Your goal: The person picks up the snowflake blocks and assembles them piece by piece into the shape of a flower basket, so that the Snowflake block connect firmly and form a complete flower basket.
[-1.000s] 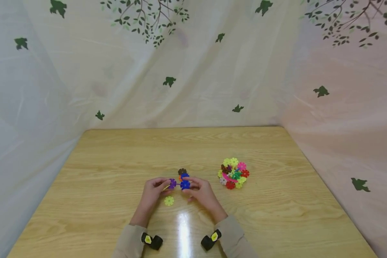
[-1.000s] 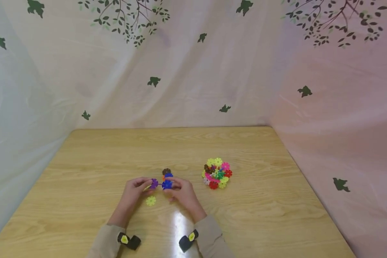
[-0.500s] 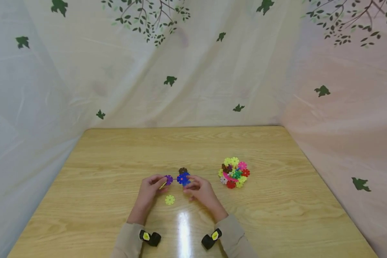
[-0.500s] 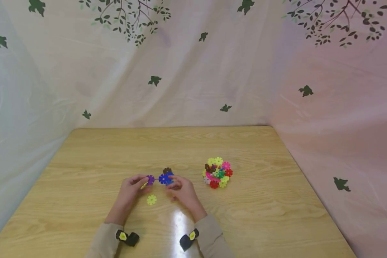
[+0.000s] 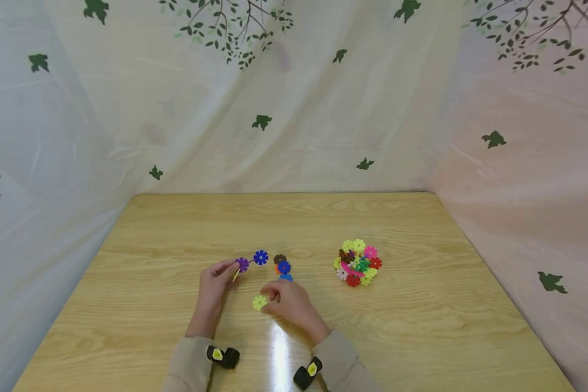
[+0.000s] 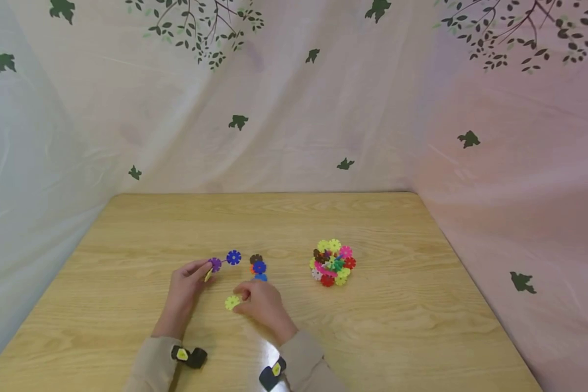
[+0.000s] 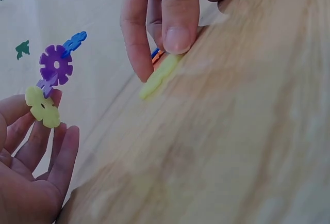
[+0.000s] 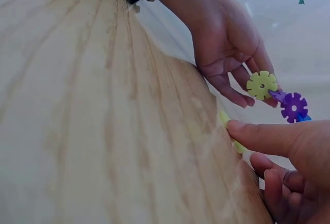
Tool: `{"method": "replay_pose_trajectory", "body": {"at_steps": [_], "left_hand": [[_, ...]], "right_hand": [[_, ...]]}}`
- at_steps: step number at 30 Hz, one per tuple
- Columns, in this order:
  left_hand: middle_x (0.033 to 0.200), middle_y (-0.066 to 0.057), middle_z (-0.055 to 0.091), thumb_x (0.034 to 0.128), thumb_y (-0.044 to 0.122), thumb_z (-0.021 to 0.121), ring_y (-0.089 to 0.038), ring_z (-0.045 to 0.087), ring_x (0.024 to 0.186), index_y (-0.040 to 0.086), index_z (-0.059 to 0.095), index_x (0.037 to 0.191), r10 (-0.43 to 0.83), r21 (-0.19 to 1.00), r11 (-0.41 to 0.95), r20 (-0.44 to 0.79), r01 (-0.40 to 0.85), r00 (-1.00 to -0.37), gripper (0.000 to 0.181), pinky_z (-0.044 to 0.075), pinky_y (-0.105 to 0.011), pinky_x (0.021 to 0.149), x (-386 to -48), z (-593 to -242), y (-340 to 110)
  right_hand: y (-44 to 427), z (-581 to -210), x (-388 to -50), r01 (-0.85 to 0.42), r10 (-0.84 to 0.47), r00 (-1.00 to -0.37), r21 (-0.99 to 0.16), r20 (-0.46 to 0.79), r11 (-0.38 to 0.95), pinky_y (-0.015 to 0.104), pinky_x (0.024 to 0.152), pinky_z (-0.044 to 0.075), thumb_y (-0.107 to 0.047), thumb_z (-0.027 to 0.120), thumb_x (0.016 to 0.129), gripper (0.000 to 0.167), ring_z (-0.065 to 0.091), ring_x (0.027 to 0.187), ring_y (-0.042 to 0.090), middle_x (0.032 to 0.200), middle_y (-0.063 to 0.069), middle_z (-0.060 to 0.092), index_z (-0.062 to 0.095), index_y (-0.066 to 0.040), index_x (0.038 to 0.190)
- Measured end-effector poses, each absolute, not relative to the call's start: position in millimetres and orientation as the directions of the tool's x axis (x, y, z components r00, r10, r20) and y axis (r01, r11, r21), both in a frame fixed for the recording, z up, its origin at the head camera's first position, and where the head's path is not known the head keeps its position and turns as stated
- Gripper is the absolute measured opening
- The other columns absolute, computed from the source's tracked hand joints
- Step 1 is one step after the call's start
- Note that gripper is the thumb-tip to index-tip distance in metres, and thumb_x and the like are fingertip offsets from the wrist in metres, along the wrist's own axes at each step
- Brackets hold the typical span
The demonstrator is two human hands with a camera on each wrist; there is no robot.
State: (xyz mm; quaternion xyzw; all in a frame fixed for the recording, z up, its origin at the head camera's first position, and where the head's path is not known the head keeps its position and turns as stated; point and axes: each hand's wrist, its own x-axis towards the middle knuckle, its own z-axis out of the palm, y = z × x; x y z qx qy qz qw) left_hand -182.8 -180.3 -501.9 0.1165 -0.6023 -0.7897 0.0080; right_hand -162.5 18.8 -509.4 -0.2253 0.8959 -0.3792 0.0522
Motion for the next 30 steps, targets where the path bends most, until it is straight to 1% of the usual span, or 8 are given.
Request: {"method": "replay_pose_trajectory", "body": {"at_steps": [2, 7, 10, 12, 16, 20, 25, 30], "left_hand": [[0.078, 0.011, 0.07, 0.0903, 0.003, 0.065, -0.003, 0.065, 0.075, 0.021, 0.072, 0.08, -0.156, 0.957, -0.262, -0.171, -0.126, -0.973, 0.022, 0.06, -0.023, 0.073, -182, -502, -180], [0.075, 0.013, 0.07, 0.0887, 0.003, 0.067, -0.003, 0.061, 0.072, 0.022, 0.072, 0.079, -0.158, 0.965, -0.223, -0.174, -0.137, -0.972, 0.022, 0.058, -0.019, 0.067, -181, -501, -178], [0.074, 0.013, 0.069, 0.0884, 0.005, 0.068, -0.002, 0.06, 0.071, 0.019, 0.073, 0.083, -0.146, 0.969, -0.195, -0.183, -0.154, -0.972, 0.016, 0.056, -0.017, 0.064, -181, -500, -177], [0.074, 0.013, 0.069, 0.0885, 0.005, 0.068, -0.003, 0.06, 0.071, 0.014, 0.074, 0.087, -0.131, 0.972, -0.173, -0.184, -0.161, -0.974, 0.011, 0.056, -0.017, 0.064, -180, -500, -177], [0.075, 0.013, 0.069, 0.0891, 0.006, 0.067, -0.003, 0.06, 0.072, 0.012, 0.073, 0.089, -0.112, 0.976, -0.132, -0.186, -0.171, -0.976, 0.008, 0.056, -0.018, 0.065, -181, -501, -178], [0.076, 0.012, 0.069, 0.0902, 0.007, 0.066, -0.005, 0.061, 0.069, 0.013, 0.073, 0.089, -0.087, 0.978, -0.11, -0.189, -0.179, -0.978, 0.009, 0.057, -0.02, 0.064, -181, -502, -179], [0.073, 0.012, 0.069, 0.0902, 0.005, 0.065, -0.006, 0.061, 0.066, 0.009, 0.072, 0.091, -0.05, 0.978, -0.093, -0.193, -0.188, -0.98, 0.008, 0.057, -0.021, 0.062, -180, -501, -177], [0.073, 0.011, 0.07, 0.0895, 0.002, 0.064, -0.006, 0.063, 0.067, 0.002, 0.07, 0.094, 0.011, 0.982, -0.06, -0.181, -0.182, -0.983, 0.007, 0.056, -0.021, 0.061, -179, -500, -175]], "right_hand": [[18, -508, -162, -0.375, -0.448, -0.891, -0.682, 0.076, 0.628, 0.015, 0.064, 0.043, -0.021, 0.081, 0.077, 0.028, 0.05, 0.071, -0.001, 0.081, -0.007, 0.062, 0.074, -0.015, 0.103], [19, -506, -161, -0.363, -0.439, -0.896, -0.683, 0.07, 0.633, 0.015, 0.064, 0.042, -0.023, 0.082, 0.076, 0.026, 0.05, 0.072, 0.0, 0.087, -0.005, 0.064, 0.073, -0.016, 0.1], [19, -507, -162, -0.316, -0.414, -0.909, -0.729, 0.05, 0.606, 0.016, 0.064, 0.045, -0.02, 0.081, 0.076, 0.023, 0.051, 0.071, 0.0, 0.086, -0.005, 0.064, 0.07, -0.016, 0.096], [19, -511, -163, -0.273, -0.391, -0.919, -0.783, 0.041, 0.559, 0.016, 0.064, 0.047, -0.016, 0.079, 0.079, 0.02, 0.053, 0.072, 0.001, 0.086, -0.003, 0.066, 0.068, -0.013, 0.095], [21, -514, -168, -0.141, -0.294, -0.956, -0.906, 0.019, 0.4, 0.019, 0.056, 0.053, -0.008, 0.072, 0.085, 0.013, 0.056, 0.071, 0.006, 0.086, 0.006, 0.065, 0.065, -0.006, 0.096], [23, -512, -171, -0.074, -0.15, -0.988, -0.962, 0.035, 0.263, 0.023, 0.046, 0.054, -0.003, 0.069, 0.086, 0.015, 0.055, 0.065, 0.01, 0.087, 0.015, 0.064, 0.065, 0.0, 0.1], [25, -511, -171, -0.076, 0.002, -0.997, -0.974, 0.079, 0.214, 0.024, 0.047, 0.056, -0.003, 0.069, 0.086, 0.015, 0.062, 0.065, 0.011, 0.093, 0.017, 0.065, 0.067, 0.0, 0.1], [27, -511, -171, -0.113, 0.05, -0.991, -0.968, 0.128, 0.225, 0.024, 0.052, 0.058, -0.003, 0.069, 0.086, 0.013, 0.065, 0.077, 0.017, 0.097, 0.017, 0.066, 0.069, -0.001, 0.099]]}}
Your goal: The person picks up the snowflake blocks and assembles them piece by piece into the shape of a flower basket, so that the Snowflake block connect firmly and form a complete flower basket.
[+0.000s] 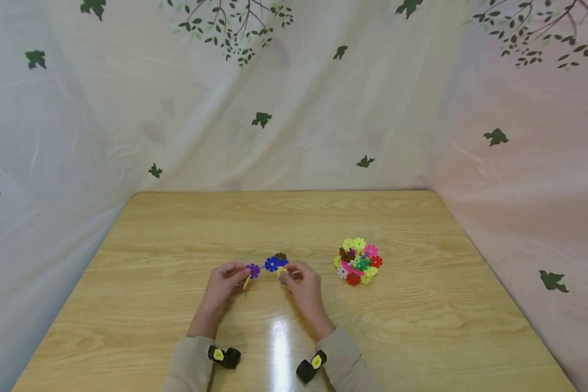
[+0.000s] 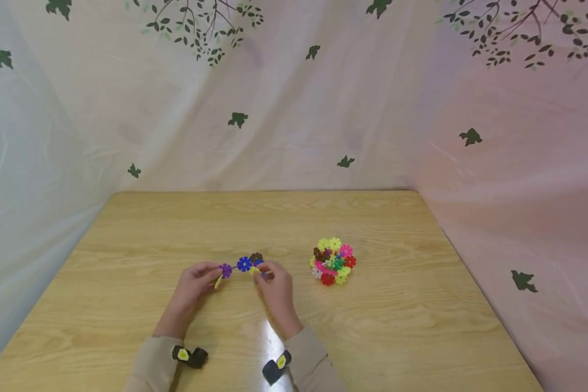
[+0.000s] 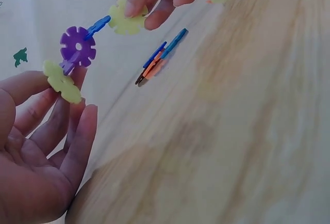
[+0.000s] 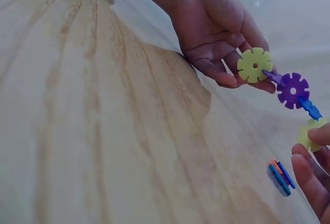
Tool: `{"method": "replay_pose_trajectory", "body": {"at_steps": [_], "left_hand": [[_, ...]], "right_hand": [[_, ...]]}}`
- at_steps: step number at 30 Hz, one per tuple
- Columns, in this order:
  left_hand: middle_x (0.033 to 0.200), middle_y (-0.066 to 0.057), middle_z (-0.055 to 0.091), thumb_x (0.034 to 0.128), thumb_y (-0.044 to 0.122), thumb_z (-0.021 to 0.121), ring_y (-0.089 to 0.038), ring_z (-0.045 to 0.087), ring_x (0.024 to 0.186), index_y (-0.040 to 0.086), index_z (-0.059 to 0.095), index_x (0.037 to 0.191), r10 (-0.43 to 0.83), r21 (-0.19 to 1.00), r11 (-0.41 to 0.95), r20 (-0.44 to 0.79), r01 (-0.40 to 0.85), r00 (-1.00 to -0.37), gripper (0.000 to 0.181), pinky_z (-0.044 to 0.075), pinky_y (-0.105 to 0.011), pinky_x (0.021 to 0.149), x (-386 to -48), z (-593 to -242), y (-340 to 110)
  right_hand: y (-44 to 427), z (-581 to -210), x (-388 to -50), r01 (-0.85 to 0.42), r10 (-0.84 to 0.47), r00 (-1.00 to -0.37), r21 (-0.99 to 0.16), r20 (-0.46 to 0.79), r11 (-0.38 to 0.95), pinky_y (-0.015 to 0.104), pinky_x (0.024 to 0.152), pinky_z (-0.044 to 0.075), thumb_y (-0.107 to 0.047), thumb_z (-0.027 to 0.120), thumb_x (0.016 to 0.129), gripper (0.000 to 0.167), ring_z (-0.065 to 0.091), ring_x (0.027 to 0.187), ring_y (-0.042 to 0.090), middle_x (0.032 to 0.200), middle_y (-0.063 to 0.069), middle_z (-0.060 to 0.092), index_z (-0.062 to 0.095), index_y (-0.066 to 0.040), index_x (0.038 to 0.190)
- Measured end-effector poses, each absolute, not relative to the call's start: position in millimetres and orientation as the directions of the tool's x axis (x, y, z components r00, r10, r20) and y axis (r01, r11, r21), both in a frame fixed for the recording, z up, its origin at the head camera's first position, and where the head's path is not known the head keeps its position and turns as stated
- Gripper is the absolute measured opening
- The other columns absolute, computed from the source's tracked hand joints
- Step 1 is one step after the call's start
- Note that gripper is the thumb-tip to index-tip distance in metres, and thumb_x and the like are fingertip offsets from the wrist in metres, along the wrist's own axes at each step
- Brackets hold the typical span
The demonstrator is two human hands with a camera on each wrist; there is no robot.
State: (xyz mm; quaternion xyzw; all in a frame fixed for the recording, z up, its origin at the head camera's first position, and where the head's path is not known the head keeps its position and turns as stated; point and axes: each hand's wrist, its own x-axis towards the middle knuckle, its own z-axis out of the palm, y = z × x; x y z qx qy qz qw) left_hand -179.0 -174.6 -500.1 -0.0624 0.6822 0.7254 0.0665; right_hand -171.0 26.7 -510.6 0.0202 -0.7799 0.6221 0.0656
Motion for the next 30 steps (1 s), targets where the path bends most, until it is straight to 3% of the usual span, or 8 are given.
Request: {"method": "replay_pose_trajectory", "body": {"at_steps": [4, 9, 15, 18, 23, 30], "left_hand": [[0.076, 0.011, 0.07, 0.0902, 0.0, 0.063, -0.005, 0.063, 0.069, -0.001, 0.067, 0.096, 0.06, 0.982, -0.032, -0.186, -0.188, -0.981, 0.008, 0.056, -0.019, 0.06, -178, -500, -174], [0.081, 0.008, 0.07, 0.0908, 0.001, 0.063, -0.005, 0.064, 0.07, -0.008, 0.062, 0.112, 0.15, 0.988, 0.036, -0.153, -0.15, -0.977, 0.023, 0.057, -0.019, 0.062, -177, -503, -175], [0.088, 0.001, 0.066, 0.0915, 0.002, 0.061, -0.006, 0.063, 0.074, -0.007, 0.055, 0.129, 0.305, 0.994, 0.107, -0.052, -0.02, -0.951, 0.039, 0.058, -0.02, 0.067, -176, -507, -177], [0.088, -0.002, 0.065, 0.0923, 0.003, 0.06, -0.006, 0.06, 0.072, -0.006, 0.054, 0.131, 0.355, 0.99, 0.13, 0.009, 0.059, -0.935, 0.04, 0.057, -0.02, 0.065, -177, -508, -178], [0.086, -0.01, 0.064, 0.0931, 0.001, 0.058, -0.004, 0.059, 0.072, -0.01, 0.052, 0.13, 0.438, 0.97, 0.149, 0.109, 0.191, -0.893, 0.039, 0.056, -0.021, 0.064, -178, -507, -179], [0.099, -0.029, 0.063, 0.095, 0.0, 0.055, -0.001, 0.057, 0.075, -0.011, 0.053, 0.129, 0.459, 0.968, 0.154, 0.105, 0.196, -0.882, 0.036, 0.055, -0.019, 0.066, -177, -505, -179]], "right_hand": [[28, -508, -169, -0.139, 0.046, -0.987, -0.959, 0.154, 0.246, 0.023, 0.053, 0.058, -0.004, 0.07, 0.086, 0.013, 0.063, 0.083, 0.018, 0.098, 0.015, 0.066, 0.07, -0.003, 0.098], [30, -507, -168, -0.19, 0.037, -0.977, -0.942, 0.208, 0.276, 0.023, 0.052, 0.058, -0.003, 0.071, 0.085, 0.012, 0.064, 0.086, 0.022, 0.096, 0.014, 0.065, 0.072, -0.003, 0.097], [35, -510, -169, -0.231, -0.013, -0.971, -0.918, 0.24, 0.322, 0.023, 0.049, 0.057, -0.002, 0.07, 0.085, 0.015, 0.064, 0.072, 0.017, 0.092, 0.014, 0.066, 0.072, -0.001, 0.099], [38, -510, -171, -0.265, -0.042, -0.962, -0.895, 0.268, 0.36, 0.021, 0.048, 0.056, -0.002, 0.07, 0.085, 0.015, 0.062, 0.065, 0.016, 0.091, 0.013, 0.066, 0.072, 0.0, 0.099], [41, -509, -172, -0.304, -0.079, -0.951, -0.864, 0.298, 0.401, 0.019, 0.049, 0.055, -0.001, 0.07, 0.084, 0.013, 0.064, 0.07, 0.019, 0.09, 0.013, 0.066, 0.074, -0.001, 0.097], [43, -507, -173, -0.244, -0.088, -0.97, -0.899, 0.228, 0.363, 0.021, 0.051, 0.057, -0.003, 0.069, 0.086, 0.014, 0.067, 0.077, 0.02, 0.096, 0.014, 0.069, 0.072, -0.001, 0.099]]}}
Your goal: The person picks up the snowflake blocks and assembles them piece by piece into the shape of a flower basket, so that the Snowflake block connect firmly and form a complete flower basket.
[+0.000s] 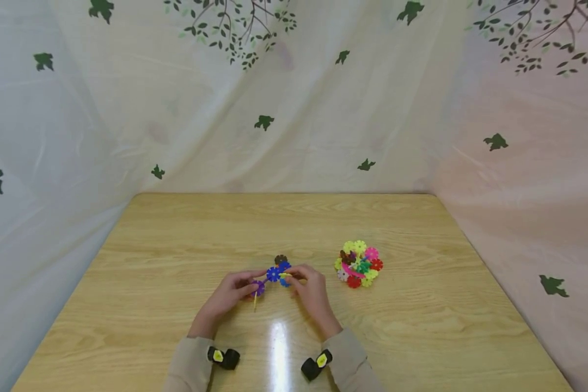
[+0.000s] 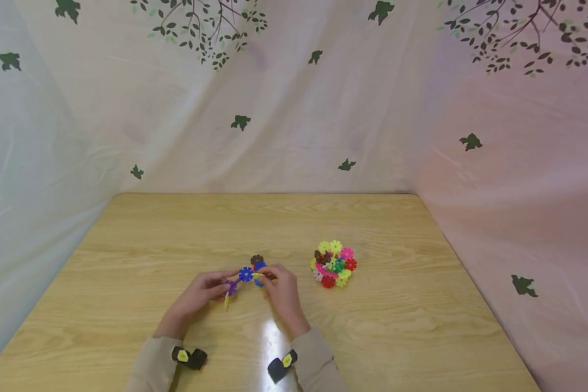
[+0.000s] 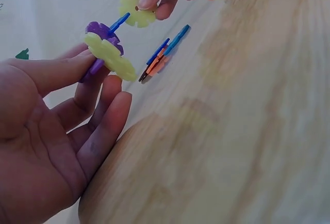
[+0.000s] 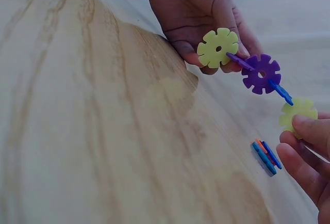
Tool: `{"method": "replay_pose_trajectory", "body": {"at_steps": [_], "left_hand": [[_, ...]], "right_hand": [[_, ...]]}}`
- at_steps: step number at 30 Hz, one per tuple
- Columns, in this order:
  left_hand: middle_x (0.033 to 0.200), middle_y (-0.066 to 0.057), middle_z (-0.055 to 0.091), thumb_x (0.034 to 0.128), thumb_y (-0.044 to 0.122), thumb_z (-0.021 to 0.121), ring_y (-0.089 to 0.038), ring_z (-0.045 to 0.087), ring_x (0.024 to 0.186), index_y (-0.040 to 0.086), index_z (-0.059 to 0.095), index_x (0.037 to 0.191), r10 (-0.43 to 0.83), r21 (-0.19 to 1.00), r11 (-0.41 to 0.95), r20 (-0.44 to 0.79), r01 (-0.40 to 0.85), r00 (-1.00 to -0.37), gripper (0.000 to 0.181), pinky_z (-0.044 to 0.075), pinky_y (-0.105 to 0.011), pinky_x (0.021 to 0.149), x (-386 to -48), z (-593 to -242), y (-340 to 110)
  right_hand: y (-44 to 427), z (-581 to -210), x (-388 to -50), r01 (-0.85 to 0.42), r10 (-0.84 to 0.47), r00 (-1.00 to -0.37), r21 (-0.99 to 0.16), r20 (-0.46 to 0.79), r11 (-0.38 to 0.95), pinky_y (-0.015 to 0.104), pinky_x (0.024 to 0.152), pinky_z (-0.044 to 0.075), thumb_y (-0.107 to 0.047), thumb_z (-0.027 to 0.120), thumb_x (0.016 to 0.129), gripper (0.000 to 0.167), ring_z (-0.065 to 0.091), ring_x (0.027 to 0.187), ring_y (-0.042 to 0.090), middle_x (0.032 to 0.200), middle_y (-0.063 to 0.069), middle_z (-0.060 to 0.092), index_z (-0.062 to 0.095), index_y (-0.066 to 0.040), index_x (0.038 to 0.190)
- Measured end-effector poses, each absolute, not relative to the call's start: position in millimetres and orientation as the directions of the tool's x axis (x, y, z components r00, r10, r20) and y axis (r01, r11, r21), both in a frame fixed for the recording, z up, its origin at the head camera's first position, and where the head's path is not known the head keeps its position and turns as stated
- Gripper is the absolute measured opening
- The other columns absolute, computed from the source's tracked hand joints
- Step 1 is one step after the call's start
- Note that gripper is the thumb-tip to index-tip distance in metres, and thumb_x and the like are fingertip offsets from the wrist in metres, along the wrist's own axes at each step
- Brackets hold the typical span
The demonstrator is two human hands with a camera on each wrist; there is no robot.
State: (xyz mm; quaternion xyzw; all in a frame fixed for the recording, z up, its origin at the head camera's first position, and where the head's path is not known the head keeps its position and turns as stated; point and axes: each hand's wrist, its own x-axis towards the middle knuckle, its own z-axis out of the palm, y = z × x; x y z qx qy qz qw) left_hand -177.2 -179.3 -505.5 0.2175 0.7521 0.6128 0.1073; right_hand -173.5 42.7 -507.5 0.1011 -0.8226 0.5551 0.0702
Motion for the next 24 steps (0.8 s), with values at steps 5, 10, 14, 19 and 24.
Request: {"method": "replay_pose_trajectory", "body": {"at_steps": [5, 10, 14, 19, 24], "left_hand": [[0.119, -0.036, 0.058, 0.0958, 0.001, 0.053, 0.0, 0.057, 0.076, -0.011, 0.053, 0.129, 0.45, 0.975, 0.147, 0.085, 0.167, -0.889, 0.035, 0.055, -0.019, 0.065, -176.2, -503.8, -179.1], [0.126, -0.036, 0.055, 0.0954, -0.001, 0.053, 0.001, 0.057, 0.077, -0.011, 0.052, 0.129, 0.447, 0.981, 0.136, 0.065, 0.14, -0.892, 0.035, 0.054, -0.017, 0.066, -175.5, -503.8, -177.5], [0.123, -0.038, 0.056, 0.0959, -0.001, 0.053, 0.001, 0.058, 0.077, -0.012, 0.051, 0.13, 0.449, 0.985, 0.128, 0.043, 0.112, -0.893, 0.036, 0.054, -0.017, 0.066, -175.9, -504.2, -176.8], [0.128, -0.035, 0.055, 0.0972, 0.003, 0.052, 0.002, 0.059, 0.081, -0.012, 0.053, 0.129, 0.439, 0.987, 0.144, 0.004, 0.075, -0.898, 0.035, 0.055, -0.018, 0.07, -176.6, -504.5, -176.5], [0.131, -0.037, 0.051, 0.0975, 0.003, 0.051, 0.004, 0.058, 0.082, -0.015, 0.05, 0.129, 0.44, 0.991, 0.125, -0.02, 0.039, -0.898, 0.036, 0.056, -0.017, 0.072, -175.2, -505.2, -175.9]], "right_hand": [[42.3, -507.7, -174.3, -0.206, -0.078, -0.979, -0.921, 0.19, 0.331, 0.023, 0.052, 0.058, -0.002, 0.069, 0.085, 0.012, 0.068, 0.074, 0.018, 0.094, 0.017, 0.072, 0.072, 0.0, 0.097], [43.3, -508.3, -174.4, -0.15, -0.061, -0.988, -0.952, 0.138, 0.266, 0.025, 0.053, 0.059, -0.002, 0.069, 0.086, 0.011, 0.069, 0.072, 0.018, 0.091, 0.02, 0.072, 0.072, 0.001, 0.096], [44.0, -507.1, -174.4, -0.103, -0.055, -0.994, -0.972, 0.093, 0.212, 0.032, 0.055, 0.06, 0.0, 0.068, 0.087, 0.013, 0.07, 0.077, 0.028, 0.091, 0.024, 0.071, 0.07, 0.005, 0.098], [44.5, -511.8, -177.1, -0.052, -0.029, -0.998, -0.984, 0.047, 0.168, 0.032, 0.054, 0.06, -0.002, 0.067, 0.087, 0.015, 0.071, 0.076, 0.029, 0.09, 0.023, 0.071, 0.07, 0.006, 0.1], [43.7, -510.6, -175.9, -0.055, -0.022, -0.998, -0.986, 0.052, 0.16, 0.029, 0.051, 0.059, -0.004, 0.068, 0.088, 0.015, 0.071, 0.07, 0.024, 0.088, 0.023, 0.07, 0.07, 0.005, 0.1]]}}
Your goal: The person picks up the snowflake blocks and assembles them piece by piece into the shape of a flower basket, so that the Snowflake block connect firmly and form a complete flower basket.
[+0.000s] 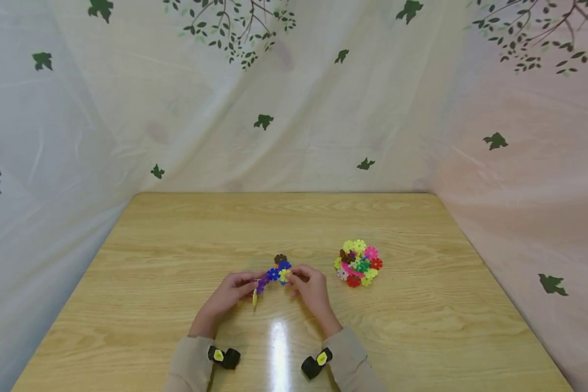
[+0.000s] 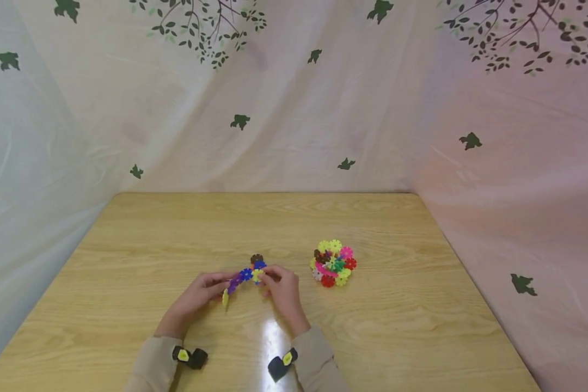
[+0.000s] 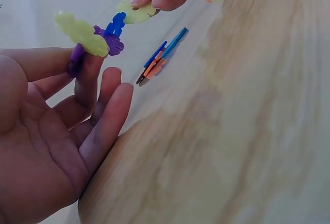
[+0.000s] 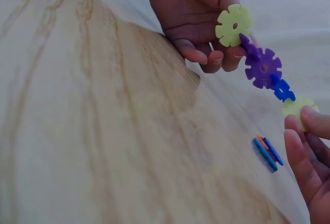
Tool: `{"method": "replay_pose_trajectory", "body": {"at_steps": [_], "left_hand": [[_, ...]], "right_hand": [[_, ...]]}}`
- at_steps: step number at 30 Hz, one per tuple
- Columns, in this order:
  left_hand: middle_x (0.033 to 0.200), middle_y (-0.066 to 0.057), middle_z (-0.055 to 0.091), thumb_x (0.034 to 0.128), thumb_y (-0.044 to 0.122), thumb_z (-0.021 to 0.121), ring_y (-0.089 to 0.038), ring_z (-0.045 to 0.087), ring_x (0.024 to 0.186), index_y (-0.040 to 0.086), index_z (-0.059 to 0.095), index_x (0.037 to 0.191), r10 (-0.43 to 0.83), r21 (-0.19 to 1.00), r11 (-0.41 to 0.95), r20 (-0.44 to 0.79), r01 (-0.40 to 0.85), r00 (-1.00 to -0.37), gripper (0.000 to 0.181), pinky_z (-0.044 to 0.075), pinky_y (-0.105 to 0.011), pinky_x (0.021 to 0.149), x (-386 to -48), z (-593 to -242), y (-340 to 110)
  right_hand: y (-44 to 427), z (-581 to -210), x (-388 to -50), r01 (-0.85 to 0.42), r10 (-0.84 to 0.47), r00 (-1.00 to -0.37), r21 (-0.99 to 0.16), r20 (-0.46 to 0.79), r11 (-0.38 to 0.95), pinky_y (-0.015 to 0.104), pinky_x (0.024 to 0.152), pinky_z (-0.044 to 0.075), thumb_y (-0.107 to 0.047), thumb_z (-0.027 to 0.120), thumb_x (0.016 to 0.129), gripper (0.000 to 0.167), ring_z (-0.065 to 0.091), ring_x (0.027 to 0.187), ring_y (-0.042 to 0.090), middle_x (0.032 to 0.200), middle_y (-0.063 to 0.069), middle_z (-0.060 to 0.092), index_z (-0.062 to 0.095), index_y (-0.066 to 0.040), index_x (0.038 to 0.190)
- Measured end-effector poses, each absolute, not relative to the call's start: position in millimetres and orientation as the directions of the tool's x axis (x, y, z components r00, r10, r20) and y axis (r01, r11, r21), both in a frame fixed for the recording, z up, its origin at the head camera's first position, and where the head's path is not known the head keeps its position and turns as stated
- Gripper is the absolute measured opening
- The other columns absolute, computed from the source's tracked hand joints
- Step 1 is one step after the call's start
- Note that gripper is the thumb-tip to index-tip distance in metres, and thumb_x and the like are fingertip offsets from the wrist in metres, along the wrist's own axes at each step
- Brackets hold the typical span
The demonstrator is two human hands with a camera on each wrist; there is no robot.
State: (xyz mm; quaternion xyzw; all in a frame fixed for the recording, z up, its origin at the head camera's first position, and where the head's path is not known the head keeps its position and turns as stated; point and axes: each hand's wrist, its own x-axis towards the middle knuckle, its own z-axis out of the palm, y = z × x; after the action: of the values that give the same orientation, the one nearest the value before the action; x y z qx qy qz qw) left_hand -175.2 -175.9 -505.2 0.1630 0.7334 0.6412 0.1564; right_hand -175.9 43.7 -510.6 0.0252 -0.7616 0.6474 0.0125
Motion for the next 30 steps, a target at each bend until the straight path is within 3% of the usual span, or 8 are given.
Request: {"method": "replay_pose_trajectory", "body": {"at_steps": [5, 11, 18, 22, 26, 30], "left_hand": [[0.133, -0.039, 0.047, 0.0975, 0.002, 0.05, 0.002, 0.061, 0.082, -0.018, 0.048, 0.129, 0.443, 0.998, 0.071, -0.031, 0.001, -0.896, 0.037, 0.056, -0.016, 0.074, -174.0, -504.0, -175.6], [0.129, -0.036, 0.054, 0.098, 0.003, 0.05, -0.003, 0.065, 0.083, -0.018, 0.048, 0.129, 0.444, 0.997, 0.056, -0.067, -0.047, -0.893, 0.037, 0.057, -0.018, 0.074, -173.3, -504.8, -174.6], [0.131, -0.043, 0.045, 0.0962, -0.001, 0.051, -0.001, 0.065, 0.087, -0.02, 0.042, 0.129, 0.467, 0.999, -0.023, -0.03, -0.046, -0.884, 0.039, 0.058, -0.02, 0.08, -172.9, -507.7, -171.3], [0.133, -0.041, 0.045, 0.0958, 0.001, 0.053, -0.002, 0.066, 0.088, -0.019, 0.042, 0.13, 0.457, 0.998, -0.028, -0.035, -0.054, -0.889, 0.041, 0.058, -0.021, 0.081, -172.6, -508.2, -170.7], [0.117, -0.034, 0.06, 0.0965, 0.005, 0.054, -0.004, 0.065, 0.087, -0.014, 0.045, 0.133, 0.448, 0.999, 0.02, -0.033, -0.027, -0.893, 0.042, 0.059, -0.023, 0.079, -173.5, -507.8, -172.7], [0.093, -0.006, 0.062, 0.0971, 0.007, 0.054, -0.006, 0.063, 0.084, -0.009, 0.047, 0.135, 0.449, 0.998, 0.055, -0.007, 0.02, -0.894, 0.042, 0.059, -0.025, 0.076, -175.1, -506.6, -174.7]], "right_hand": [[43.9, -511.6, -176.6, -0.067, -0.044, -0.997, -0.981, 0.06, 0.18, 0.028, 0.052, 0.059, -0.006, 0.067, 0.089, 0.016, 0.073, 0.074, 0.027, 0.092, 0.023, 0.07, 0.07, 0.003, 0.102], [44.6, -513.3, -177.2, -0.098, -0.066, -0.994, -0.976, 0.087, 0.192, 0.029, 0.054, 0.06, -0.006, 0.067, 0.089, 0.014, 0.073, 0.078, 0.027, 0.092, 0.022, 0.071, 0.07, 0.002, 0.099], [42.7, -509.7, -175.0, -0.128, -0.031, -0.992, -0.974, 0.125, 0.186, 0.029, 0.055, 0.06, -0.004, 0.068, 0.087, 0.01, 0.072, 0.076, 0.029, 0.089, 0.023, 0.072, 0.071, 0.004, 0.093], [42.4, -510.7, -175.2, -0.123, -0.026, -0.992, -0.978, 0.121, 0.166, 0.03, 0.056, 0.061, -0.005, 0.07, 0.086, 0.011, 0.072, 0.076, 0.031, 0.09, 0.023, 0.072, 0.071, 0.004, 0.092], [42.6, -511.6, -175.8, -0.093, -0.034, -0.995, -0.985, 0.089, 0.145, 0.03, 0.058, 0.061, -0.004, 0.069, 0.086, 0.01, 0.072, 0.078, 0.03, 0.092, 0.022, 0.072, 0.071, 0.003, 0.094], [42.3, -511.3, -177.2, -0.084, -0.029, -0.996, -0.988, 0.08, 0.129, 0.03, 0.059, 0.061, -0.001, 0.068, 0.086, 0.011, 0.071, 0.078, 0.027, 0.094, 0.022, 0.071, 0.07, 0.003, 0.096]]}}
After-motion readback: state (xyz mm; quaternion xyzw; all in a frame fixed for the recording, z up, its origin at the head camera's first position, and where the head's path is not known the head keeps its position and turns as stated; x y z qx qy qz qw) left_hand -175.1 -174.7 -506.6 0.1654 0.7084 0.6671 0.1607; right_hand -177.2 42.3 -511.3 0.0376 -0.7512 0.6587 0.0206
